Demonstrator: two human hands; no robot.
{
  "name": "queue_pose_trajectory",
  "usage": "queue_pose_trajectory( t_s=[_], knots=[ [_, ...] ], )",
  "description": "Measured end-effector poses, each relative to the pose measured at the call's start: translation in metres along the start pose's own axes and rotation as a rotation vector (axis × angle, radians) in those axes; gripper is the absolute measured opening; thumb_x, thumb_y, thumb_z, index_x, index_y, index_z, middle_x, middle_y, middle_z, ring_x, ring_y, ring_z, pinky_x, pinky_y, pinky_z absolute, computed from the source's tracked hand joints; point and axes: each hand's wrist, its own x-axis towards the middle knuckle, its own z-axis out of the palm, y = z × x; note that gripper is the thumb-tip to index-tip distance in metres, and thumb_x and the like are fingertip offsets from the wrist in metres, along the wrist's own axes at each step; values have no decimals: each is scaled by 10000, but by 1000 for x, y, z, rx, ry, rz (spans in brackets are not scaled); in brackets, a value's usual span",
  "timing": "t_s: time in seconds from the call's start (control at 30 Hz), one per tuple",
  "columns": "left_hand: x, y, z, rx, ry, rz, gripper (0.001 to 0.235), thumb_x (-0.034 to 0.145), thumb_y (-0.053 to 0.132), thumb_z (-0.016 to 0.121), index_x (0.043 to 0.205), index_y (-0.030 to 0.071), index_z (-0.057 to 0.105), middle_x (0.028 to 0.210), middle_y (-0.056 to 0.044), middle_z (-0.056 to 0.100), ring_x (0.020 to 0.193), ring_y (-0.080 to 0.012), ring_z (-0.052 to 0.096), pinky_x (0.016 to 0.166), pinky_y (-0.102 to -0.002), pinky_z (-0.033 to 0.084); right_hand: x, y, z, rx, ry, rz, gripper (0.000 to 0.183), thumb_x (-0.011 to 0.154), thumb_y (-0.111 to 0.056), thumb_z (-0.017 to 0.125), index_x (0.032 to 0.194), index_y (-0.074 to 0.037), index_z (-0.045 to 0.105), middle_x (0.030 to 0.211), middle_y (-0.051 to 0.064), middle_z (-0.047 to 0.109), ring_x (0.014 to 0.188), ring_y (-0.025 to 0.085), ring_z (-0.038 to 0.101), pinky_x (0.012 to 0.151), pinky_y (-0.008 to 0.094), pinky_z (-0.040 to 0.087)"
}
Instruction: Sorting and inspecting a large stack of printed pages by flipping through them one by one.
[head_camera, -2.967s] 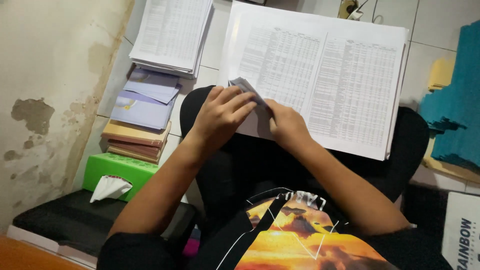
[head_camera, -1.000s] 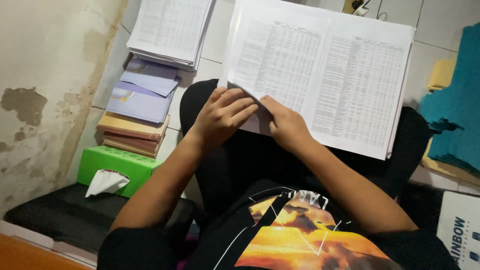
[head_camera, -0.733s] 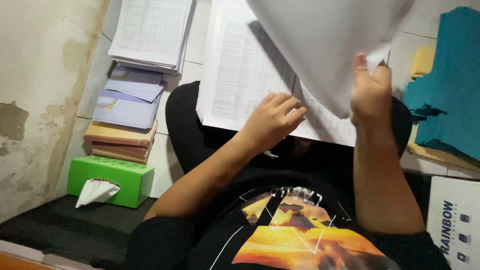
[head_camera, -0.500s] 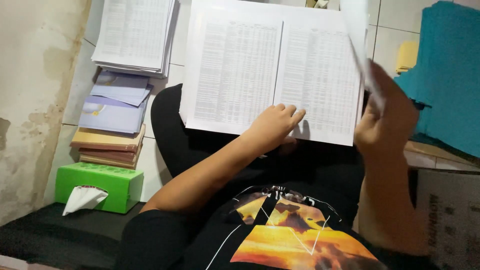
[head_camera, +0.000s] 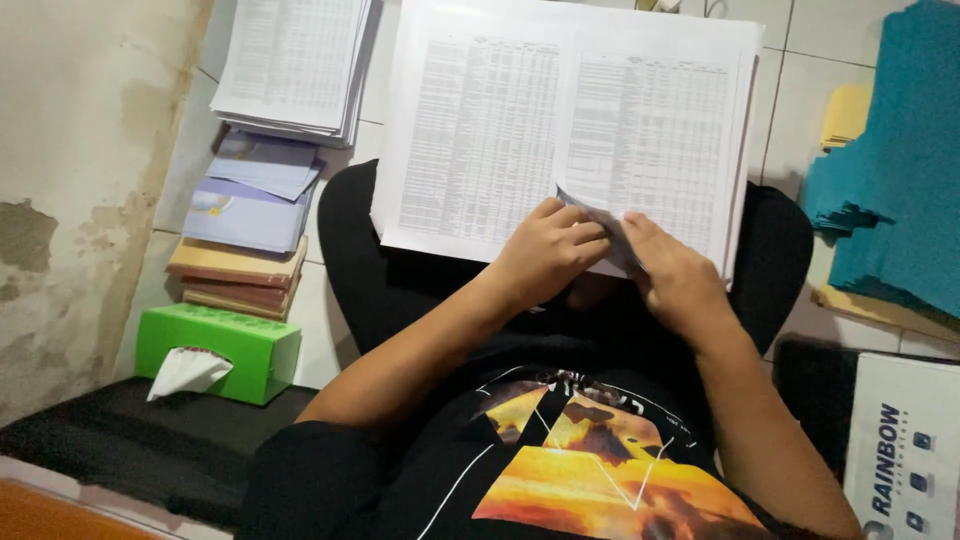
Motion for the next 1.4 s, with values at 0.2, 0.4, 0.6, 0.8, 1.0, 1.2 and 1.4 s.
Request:
queue_pose_trajectory(
  t_s=[0.2, 0.4, 0.6, 0.8, 1.0, 1.2, 1.4],
  knots=[
    [-53, -73, -54, 59, -124, -178, 317, 831, 248, 831, 1111, 186, 695, 1024, -18, 680, 953, -246, 648, 788, -383, 493, 13, 31, -42, 212, -120, 340, 447, 1164, -422, 373, 1252, -92, 660, 965, 222, 711, 959, 493, 660, 815, 560, 514],
    [-84, -105, -127, 86, -559, -349, 465, 686, 428, 902, 1017, 160, 715, 1001, -49, 690, 849, -274, 690, 749, -356, 538, 116, -49, -48, 70, 195, 143, 377, 1146, -357, 430, 1418, -171, 611, 1065, 113, 724, 973, 334, 730, 771, 481, 567],
    [-79, -108, -139, 55, -684, -285, 451, 648, 374, 923, 1010, 154, 768, 979, -61, 719, 851, -291, 731, 743, -390, 593, 167, -123, 38, -25, 80, 35, 311, 1046, -194, 459, 1319, -107, 580, 1184, 128, 729, 996, 312, 745, 729, 454, 601],
    [-99, -116, -134, 157, -674, -193, 107, 792, 298, 809, 752, 225, 741, 669, 11, 709, 639, -230, 700, 702, -349, 545, 145, -139, 57, -38, 23, -92, 390, 1022, -288, 539, 1293, -17, 609, 1312, 206, 669, 1191, 312, 681, 924, 353, 574],
    [-77, -111, -158, 176, -370, -59, 113, 909, 198, 720, 802, 224, 695, 805, 63, 744, 816, -144, 681, 766, -305, 456, 134, -158, 46, -32, -65, -113, 686, 889, -315, 591, 1421, 108, 496, 1393, 377, 521, 1295, 487, 561, 1088, 499, 456],
    [-25, -87, -141, 272, 103, -141, 277, 928, 209, 772, 1203, 219, 737, 1163, -11, 711, 1131, -237, 627, 900, -381, 463, 146, -75, 24, 929, -50, 409, 277, 1024, -193, 453, 1204, -73, 627, 1006, 97, 675, 987, 263, 650, 856, 377, 509],
    [13, -20, -44, -128, -227, -179, 185, 846, 165, 780, 962, 57, 685, 1026, -83, 643, 966, -248, 605, 873, -391, 484, 89, -6, -92, 743, 517, 768, 373, 1181, -316, 548, 1175, 52, 602, 1004, 100, 627, 844, 139, 584, 756, 258, 511]
  ],
)
